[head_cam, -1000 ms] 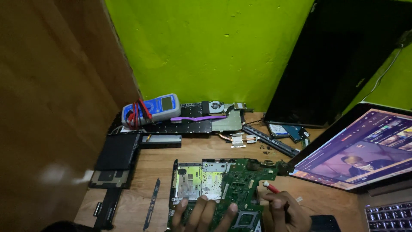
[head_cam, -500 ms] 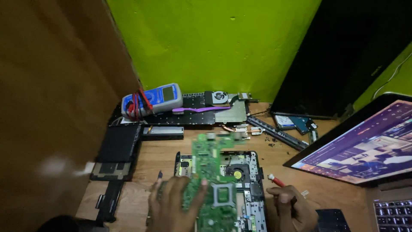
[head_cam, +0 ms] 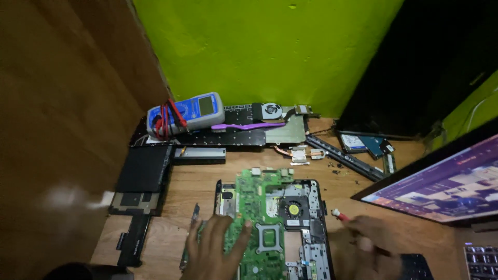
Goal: Installing a cooling fan into a laptop chassis and adjusting motherboard components using a small tool.
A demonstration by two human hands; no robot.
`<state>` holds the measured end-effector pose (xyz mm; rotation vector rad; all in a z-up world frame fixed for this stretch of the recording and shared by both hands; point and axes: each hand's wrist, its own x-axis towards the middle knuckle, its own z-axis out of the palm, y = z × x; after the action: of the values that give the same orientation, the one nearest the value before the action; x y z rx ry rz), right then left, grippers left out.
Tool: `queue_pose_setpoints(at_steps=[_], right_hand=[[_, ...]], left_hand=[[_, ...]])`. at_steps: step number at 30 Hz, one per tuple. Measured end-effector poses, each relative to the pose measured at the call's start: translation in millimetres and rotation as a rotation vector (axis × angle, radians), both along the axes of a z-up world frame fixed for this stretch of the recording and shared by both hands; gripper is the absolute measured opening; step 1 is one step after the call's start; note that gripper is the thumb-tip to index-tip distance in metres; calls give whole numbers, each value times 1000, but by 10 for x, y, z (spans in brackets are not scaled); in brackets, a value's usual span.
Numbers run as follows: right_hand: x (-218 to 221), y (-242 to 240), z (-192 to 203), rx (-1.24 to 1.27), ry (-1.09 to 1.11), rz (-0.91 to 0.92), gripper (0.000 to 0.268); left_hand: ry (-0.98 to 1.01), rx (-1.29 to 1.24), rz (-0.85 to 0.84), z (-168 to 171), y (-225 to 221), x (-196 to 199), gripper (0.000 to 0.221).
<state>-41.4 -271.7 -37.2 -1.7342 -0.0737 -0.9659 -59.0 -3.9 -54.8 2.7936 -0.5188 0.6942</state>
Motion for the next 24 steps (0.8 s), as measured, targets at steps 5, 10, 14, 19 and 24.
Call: queue_pose_setpoints(at_steps=[5, 10, 14, 19, 24], right_hand=[[540, -418, -361, -194, 694, 60, 28], [127, 242, 342, 159, 491, -71, 12], [245, 351, 485, 50, 714, -146, 10], [370, 461, 496, 25, 725, -120, 9], [389, 450, 385, 91, 581, -58, 7]], left_hand=[[-64, 16, 35, -220, -80, 20, 90], [-185, -11, 55, -120, -104, 82, 53], [-125, -11, 18, -219, -85, 121, 56], [-61, -234, 186, -297, -215, 194, 33], [-245, -145, 32, -239, -135, 237, 41]])
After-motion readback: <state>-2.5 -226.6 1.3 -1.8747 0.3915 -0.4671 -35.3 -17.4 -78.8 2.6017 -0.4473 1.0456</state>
